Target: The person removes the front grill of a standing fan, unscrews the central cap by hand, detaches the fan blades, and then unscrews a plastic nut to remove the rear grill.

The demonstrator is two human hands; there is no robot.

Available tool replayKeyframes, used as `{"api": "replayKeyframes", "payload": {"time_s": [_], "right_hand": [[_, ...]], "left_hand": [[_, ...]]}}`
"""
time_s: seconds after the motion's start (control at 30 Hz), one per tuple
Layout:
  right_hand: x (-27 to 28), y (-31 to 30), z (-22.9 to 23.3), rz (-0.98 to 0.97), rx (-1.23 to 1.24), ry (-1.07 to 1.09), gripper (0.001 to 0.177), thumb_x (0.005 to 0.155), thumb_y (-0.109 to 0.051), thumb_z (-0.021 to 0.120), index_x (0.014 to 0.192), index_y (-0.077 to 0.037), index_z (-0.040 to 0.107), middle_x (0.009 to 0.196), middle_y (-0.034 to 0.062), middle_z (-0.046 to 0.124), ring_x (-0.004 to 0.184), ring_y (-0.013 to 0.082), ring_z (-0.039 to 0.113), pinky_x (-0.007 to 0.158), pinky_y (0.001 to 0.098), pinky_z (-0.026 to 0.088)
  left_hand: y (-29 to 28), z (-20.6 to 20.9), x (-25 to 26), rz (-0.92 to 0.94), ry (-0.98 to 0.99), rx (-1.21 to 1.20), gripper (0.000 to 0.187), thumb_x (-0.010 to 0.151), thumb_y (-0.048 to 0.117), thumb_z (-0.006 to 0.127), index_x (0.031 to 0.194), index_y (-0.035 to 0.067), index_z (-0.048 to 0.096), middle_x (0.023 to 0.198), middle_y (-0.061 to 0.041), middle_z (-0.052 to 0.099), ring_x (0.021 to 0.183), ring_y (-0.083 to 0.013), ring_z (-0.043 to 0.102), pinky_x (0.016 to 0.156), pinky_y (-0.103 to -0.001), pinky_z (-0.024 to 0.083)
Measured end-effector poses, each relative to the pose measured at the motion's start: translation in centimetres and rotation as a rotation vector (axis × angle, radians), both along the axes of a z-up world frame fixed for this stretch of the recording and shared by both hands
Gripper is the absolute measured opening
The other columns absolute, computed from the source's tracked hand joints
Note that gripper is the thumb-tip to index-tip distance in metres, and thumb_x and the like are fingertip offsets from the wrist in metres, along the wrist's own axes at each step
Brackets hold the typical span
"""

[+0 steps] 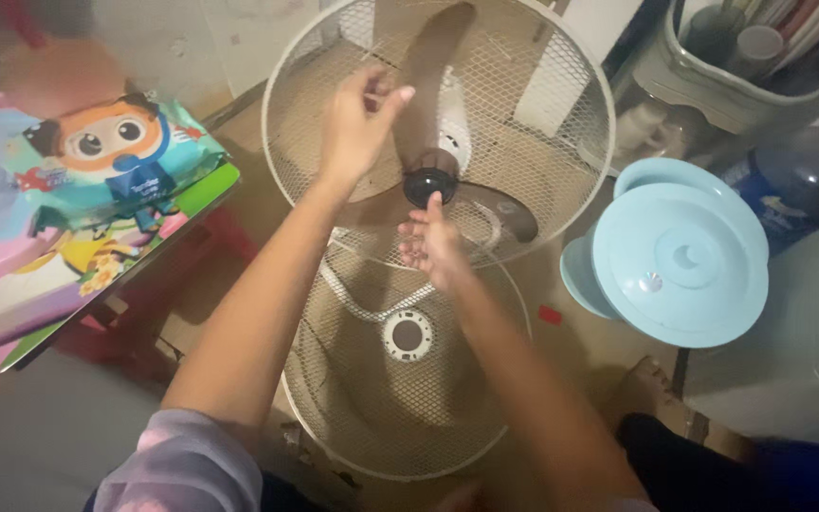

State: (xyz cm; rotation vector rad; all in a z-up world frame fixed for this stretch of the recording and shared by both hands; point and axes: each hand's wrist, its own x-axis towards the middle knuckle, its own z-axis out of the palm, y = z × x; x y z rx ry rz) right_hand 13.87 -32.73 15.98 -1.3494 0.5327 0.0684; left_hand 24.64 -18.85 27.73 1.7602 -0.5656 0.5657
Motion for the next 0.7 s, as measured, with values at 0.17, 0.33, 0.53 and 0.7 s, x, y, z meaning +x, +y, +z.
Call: {"api": "replayKeyframes", "payload": {"time_s": [0.17,0.33,0.53,0.7], "right_hand": [[1.0,0.0,0.8,-0.02,0.197,0.066,0.081,0.093,-0.074,0.039,0.13,-0.004,0.056,0.093,0.0065,0.065,0.071,0.0174,0.059,0.059,0.0329,0.051],[3.2,-0.2,-0.3,-0.06,0.278,0.06,0.078,0.092,-0.078,0.042,0.117,-0.006,0.056,0.087,0.0043,0.06,0.07,0.0182,0.059,0.059,0.035,0.051],[5.7,0.5,-2.2,-0.231,0.499,0.069,0.072,0.09,-0.08,0.042,0.104,-0.011,0.056,0.081,0.0015,0.053,0.066,0.0191,0.055,0.058,0.0363,0.05],[6.8,2.4,-2.7,-0.426,0.43,0.006,0.075,0.093,-0.082,0.034,0.102,-0.011,0.054,0.078,0.0024,0.046,0.063,0.0175,0.046,0.053,0.036,0.05]], "left_hand": [[-0.3,-1.3,1.6,0.066,-0.055,-0.008,0.036,0.091,0.03,0.08,0.111,0.001,0.074,0.099,-0.015,0.076,0.081,-0.0214,0.072,0.074,-0.036,0.057],[0.1,-2.5,1.8,0.12,0.089,-0.02,0.023,0.091,0.024,0.077,0.096,0.001,0.076,0.08,-0.013,0.076,0.07,-0.0208,0.072,0.069,-0.036,0.054],[0.4,-4.0,2.1,0.202,0.045,-0.007,0.019,0.092,0.021,0.075,0.093,0.002,0.074,0.078,-0.012,0.075,0.069,-0.0177,0.07,0.068,-0.036,0.054],[1.9,-6.6,1.6,0.165,0.148,-0.058,0.017,0.099,0.02,0.069,0.095,0.003,0.066,0.079,-0.006,0.069,0.073,-0.0157,0.065,0.069,-0.033,0.052]]}}
